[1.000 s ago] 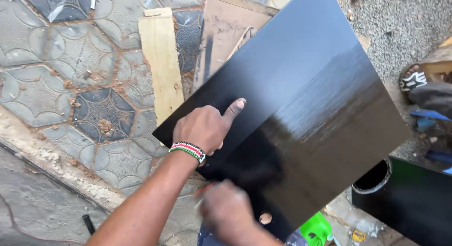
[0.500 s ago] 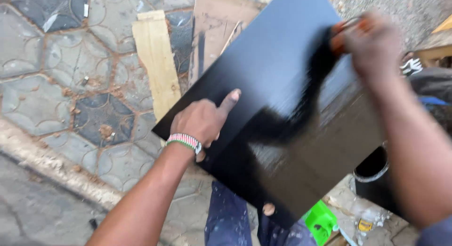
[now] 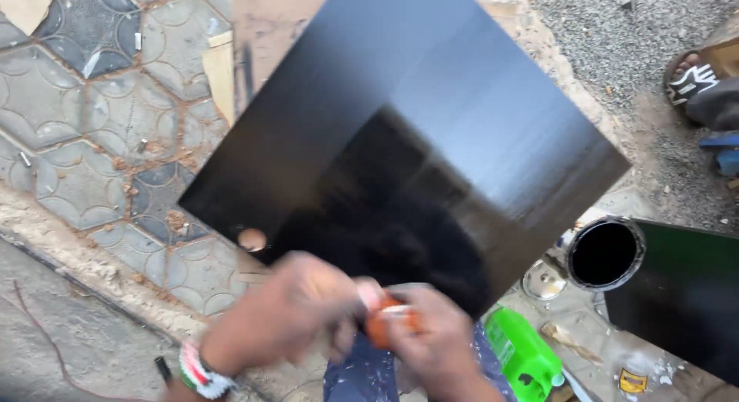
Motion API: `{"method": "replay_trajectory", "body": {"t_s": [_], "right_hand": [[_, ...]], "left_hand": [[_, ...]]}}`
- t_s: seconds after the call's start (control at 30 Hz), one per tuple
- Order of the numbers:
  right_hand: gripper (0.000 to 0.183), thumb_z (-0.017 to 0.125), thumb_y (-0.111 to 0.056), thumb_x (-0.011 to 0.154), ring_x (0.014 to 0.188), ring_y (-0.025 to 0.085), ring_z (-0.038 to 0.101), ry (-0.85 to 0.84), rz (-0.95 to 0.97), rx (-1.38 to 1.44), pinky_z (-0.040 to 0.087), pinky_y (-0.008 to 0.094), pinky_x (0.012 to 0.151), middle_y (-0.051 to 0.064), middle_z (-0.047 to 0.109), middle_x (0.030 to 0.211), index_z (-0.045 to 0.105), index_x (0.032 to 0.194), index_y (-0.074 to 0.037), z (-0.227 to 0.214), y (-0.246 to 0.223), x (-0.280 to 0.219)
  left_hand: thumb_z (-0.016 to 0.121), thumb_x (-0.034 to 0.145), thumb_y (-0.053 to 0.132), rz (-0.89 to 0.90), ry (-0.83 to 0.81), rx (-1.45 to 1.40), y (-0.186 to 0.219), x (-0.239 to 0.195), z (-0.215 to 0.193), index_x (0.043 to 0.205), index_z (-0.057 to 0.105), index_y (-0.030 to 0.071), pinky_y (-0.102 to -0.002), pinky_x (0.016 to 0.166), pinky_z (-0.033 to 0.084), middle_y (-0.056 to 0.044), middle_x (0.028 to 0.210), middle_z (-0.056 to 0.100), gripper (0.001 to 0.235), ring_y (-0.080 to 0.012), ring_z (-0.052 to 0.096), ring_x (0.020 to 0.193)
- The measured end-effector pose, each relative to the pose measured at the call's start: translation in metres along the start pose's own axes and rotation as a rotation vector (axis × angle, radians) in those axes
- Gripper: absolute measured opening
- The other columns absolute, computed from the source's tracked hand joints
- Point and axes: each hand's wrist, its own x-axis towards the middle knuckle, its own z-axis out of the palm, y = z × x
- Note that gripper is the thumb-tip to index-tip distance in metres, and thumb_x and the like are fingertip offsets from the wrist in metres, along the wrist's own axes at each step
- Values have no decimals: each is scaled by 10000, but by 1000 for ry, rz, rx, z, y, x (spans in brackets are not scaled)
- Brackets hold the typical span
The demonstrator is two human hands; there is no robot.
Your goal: The person holds a rectangular wooden board with two circular cutouts and applies black paint to its surface using a foam brush. The person repeatedly dips the brush into a paint can and spreads the paint across the board, working on both sides.
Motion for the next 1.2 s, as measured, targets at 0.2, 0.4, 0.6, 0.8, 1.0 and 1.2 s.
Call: {"method": "replay_trajectory", "body": {"t_s": [0.2,0.4,0.6,0.8,1.0,1.2], "right_hand": [[307,768,-337,1064,844,156,649,397,634,-301,520,365,849,16,777,862,934,1292,-217,-221,171,-65],[637,780,-400,966,1337,176,792,311,803,-313,534,363,1114,42,887,1460,837,1571,-209,-298,388,-59],[214,674,-202,941,910,442,774,249,479,-397,513,517,824,177,857,943,828,1039,-89,-275,530,-10],[330,750,-308,1010,977,624,776,288,654,-413,577,653,845,327,839,998,839,1017,9,-251,589,-3],[354,730,-327,1035,1033,622,795,259,767,-363,603,642,865,329,850,1049,850,1125,-7,-255,574,4],[319,662,-313,1035,865,234,644,307,826,-139,507,483,812,131,823,856,882,999,-85,-275,515,11]], "left_hand": [[683,1197,376,411,-425,-124,26,86,256,1033,838,175,-321,869,584,44,957,860,303,-84,767,896],[587,1173,508,74,-271,149,55,186,426,1055,732,209,-660,861,494,-188,1042,801,352,-480,749,1045],[561,1155,541,-174,-164,124,52,249,448,1570,746,223,-567,1059,617,-81,1518,826,555,-348,817,1298],[565,1098,540,-302,-100,40,48,273,442,1680,668,228,-501,1157,578,-37,1660,773,668,-287,802,1395],[584,1092,524,-260,-22,-10,47,285,447,1724,633,206,-473,1204,564,-25,1770,686,710,-280,793,1457],[577,1087,555,-214,2,-52,44,300,450,1786,538,136,-512,1231,569,-103,1793,643,816,-284,775,1497]]}}
